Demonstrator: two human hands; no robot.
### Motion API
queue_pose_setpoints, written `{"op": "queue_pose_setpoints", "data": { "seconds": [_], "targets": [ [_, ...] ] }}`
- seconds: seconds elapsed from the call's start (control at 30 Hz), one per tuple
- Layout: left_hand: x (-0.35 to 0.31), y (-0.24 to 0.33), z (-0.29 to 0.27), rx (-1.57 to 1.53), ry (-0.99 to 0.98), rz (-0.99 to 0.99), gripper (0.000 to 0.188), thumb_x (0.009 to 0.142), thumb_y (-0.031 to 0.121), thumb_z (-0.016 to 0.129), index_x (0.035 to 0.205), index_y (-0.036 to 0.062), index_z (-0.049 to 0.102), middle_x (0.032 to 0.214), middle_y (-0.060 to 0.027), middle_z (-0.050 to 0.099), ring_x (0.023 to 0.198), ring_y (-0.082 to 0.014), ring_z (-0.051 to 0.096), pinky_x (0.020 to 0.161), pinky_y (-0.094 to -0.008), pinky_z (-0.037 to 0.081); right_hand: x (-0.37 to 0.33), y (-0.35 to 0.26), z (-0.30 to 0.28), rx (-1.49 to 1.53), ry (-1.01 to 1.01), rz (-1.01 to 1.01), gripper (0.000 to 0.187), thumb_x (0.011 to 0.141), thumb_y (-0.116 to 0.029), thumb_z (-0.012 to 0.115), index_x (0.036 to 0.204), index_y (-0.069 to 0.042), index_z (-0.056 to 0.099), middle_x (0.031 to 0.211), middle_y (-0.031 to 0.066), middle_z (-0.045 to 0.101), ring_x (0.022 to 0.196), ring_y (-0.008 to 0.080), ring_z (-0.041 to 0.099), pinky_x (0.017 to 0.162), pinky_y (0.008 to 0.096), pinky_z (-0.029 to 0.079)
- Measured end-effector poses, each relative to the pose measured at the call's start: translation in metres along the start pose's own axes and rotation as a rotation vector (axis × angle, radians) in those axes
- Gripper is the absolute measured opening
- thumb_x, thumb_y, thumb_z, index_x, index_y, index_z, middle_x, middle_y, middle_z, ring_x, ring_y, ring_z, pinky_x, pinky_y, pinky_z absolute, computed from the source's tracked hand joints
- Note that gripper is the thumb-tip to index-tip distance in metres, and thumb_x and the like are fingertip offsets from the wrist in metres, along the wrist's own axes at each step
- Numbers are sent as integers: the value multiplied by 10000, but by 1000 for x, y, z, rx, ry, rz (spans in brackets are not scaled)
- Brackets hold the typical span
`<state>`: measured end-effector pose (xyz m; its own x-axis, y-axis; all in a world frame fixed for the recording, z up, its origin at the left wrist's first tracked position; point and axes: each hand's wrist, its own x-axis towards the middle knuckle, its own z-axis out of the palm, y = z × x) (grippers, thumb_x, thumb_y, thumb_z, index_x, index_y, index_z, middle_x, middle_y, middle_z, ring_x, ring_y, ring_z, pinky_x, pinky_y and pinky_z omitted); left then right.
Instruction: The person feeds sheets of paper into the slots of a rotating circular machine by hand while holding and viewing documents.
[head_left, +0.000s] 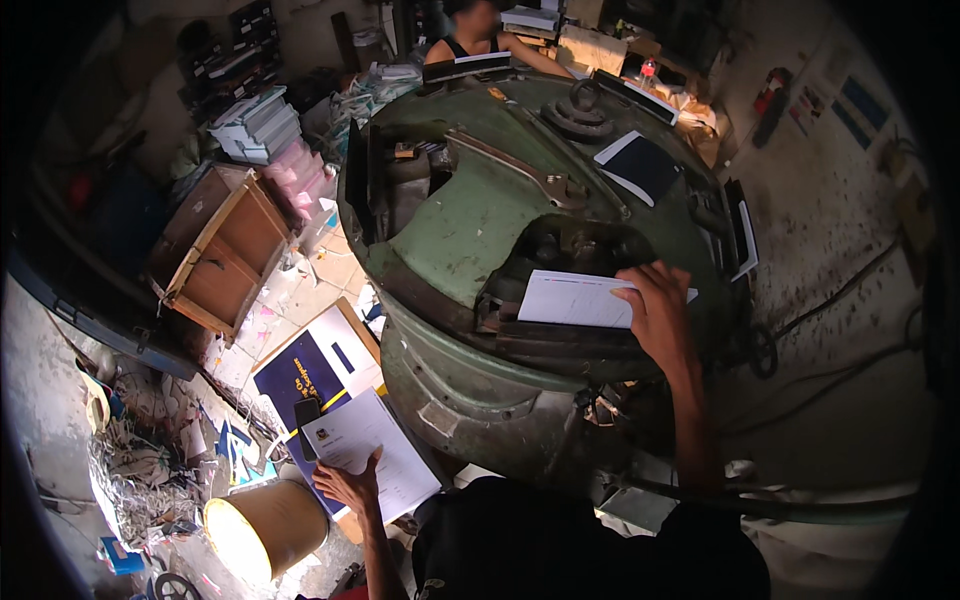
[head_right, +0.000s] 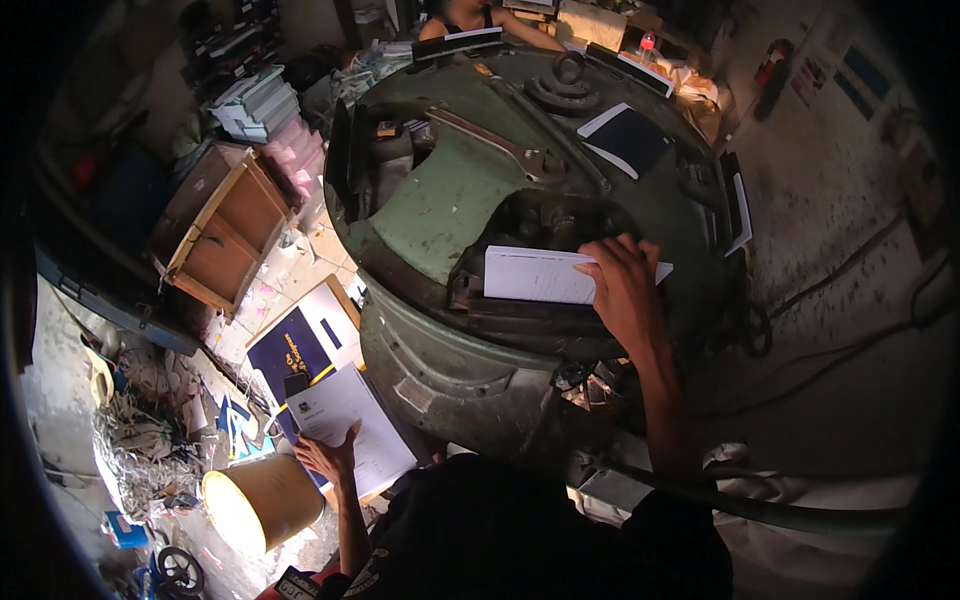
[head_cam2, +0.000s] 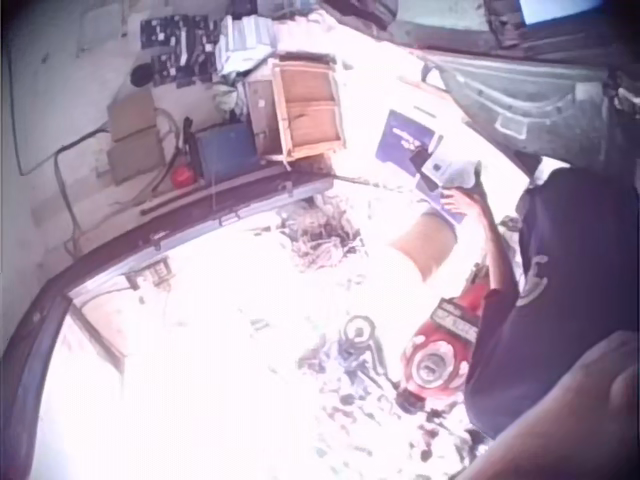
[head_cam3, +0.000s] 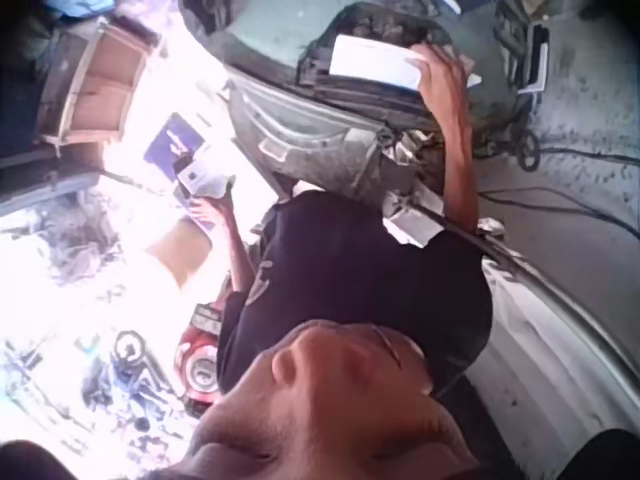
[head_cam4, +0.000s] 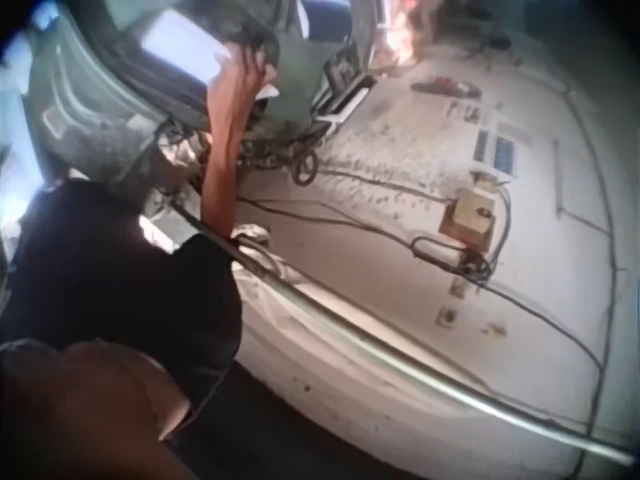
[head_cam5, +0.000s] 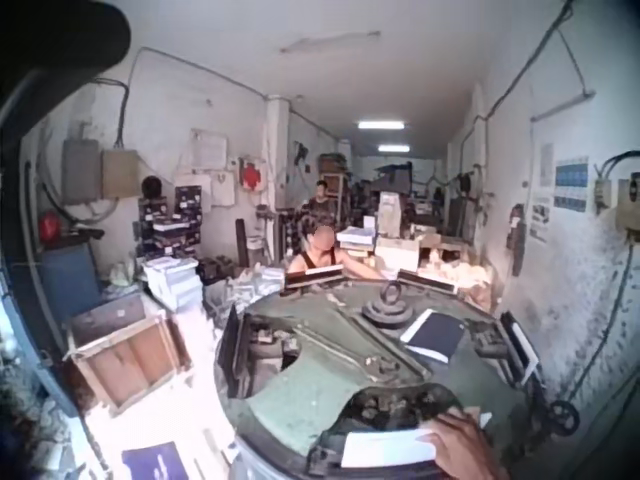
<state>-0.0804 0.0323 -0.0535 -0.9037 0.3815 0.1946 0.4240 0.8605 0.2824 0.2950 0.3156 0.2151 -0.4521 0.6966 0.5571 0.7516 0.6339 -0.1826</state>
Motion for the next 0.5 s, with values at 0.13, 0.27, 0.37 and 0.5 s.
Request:
{"op": "queue_pose_setpoints", "data": {
  "seconds": [0.13,0.27,0.37,0.5],
  "targets": [
    [-1,1,-3,-31,-74,-69,1277,414,657,887,1326,-80,380,1194,-228,507,1157,-395,475,932,-529,386,-3,6,0,-14,-90,2,140,804,-17,669,937,-60,666,857,59,632,896,250,554,888,412,336],
    [0,2,-5,-60,-97,-49,1290,430,666,878,1348,-85,371,1248,-241,514,1212,-397,473,945,-533,385,-8,24,1,-54,-106,18,134,795,-27,681,920,-66,706,839,53,631,904,240,550,916,406,329],
    [1,2,-5,-68,-107,-32,1289,444,677,870,1353,-87,367,1270,-247,507,1224,-411,467,955,-548,385,-13,34,-6,-54,-134,58,132,789,-35,694,917,-50,720,863,58,654,893,241,560,907,399,349],
    [-1,0,-4,-60,-108,-43,1282,454,683,865,1358,-76,363,1266,-250,513,1220,-420,475,956,-563,393,-23,57,-11,8,-141,139,170,784,-3,701,953,-11,718,926,111,672,915,295,582,855,417,432]
  ]
}}
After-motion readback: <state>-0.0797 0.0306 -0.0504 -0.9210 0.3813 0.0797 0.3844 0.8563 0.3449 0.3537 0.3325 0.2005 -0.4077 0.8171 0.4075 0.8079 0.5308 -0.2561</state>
